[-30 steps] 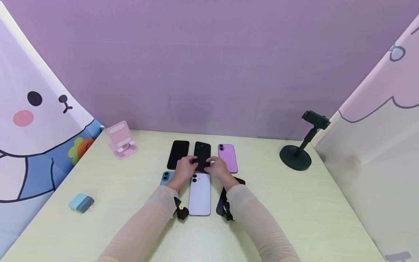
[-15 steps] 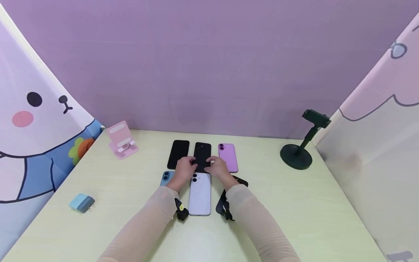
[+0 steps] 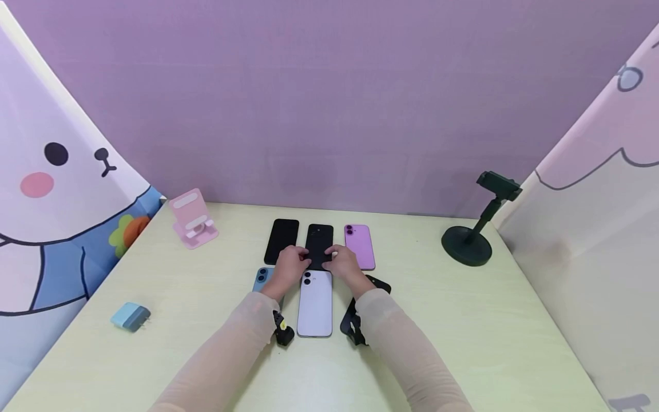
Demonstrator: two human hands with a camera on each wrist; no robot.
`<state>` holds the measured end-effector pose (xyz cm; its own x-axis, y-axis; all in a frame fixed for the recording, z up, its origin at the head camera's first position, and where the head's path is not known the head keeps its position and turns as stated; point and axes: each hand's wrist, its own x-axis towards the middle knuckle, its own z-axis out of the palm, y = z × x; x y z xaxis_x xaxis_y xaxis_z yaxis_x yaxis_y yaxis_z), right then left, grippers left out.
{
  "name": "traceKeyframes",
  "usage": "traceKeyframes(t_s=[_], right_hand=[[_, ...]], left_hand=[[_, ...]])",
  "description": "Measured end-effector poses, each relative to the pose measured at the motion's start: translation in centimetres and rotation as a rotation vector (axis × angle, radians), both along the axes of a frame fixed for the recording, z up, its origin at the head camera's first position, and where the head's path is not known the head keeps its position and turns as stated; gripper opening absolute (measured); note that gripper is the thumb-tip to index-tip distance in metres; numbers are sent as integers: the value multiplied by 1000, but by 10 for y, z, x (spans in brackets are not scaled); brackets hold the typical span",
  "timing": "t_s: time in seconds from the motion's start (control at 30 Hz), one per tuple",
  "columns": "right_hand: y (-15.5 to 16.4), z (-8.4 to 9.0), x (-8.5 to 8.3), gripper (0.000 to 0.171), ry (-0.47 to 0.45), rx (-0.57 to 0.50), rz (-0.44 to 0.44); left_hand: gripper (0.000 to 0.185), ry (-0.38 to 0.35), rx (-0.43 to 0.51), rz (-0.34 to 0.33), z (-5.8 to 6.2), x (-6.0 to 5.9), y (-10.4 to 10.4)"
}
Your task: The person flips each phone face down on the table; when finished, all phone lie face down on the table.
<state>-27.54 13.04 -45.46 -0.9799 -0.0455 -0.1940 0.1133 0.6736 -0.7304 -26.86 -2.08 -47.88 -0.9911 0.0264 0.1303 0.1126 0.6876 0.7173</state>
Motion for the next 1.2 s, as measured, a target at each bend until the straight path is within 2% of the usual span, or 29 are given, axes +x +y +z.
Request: traceKeyframes(t_s=[0.47,0.7,0.83,0.97,1.2], right_hand=[[0,-1,-2,32,-11,-4,-5],[-1,5,-2,32,-9,9,10],[-12,12,-4,31,36,11,31],[-29,17,-3,30,68,-12,64],[-61,19,-3,32,77,-12,121]], left_hand=[[25,-28,3,-11,3,0,0],[25,-15,-22,-49,9,1,-6],[27,37,-38,-72,16,0,-24],[28,83,-29,-75,16,-3,-47],[29,38,32,11,13,-4,-86]])
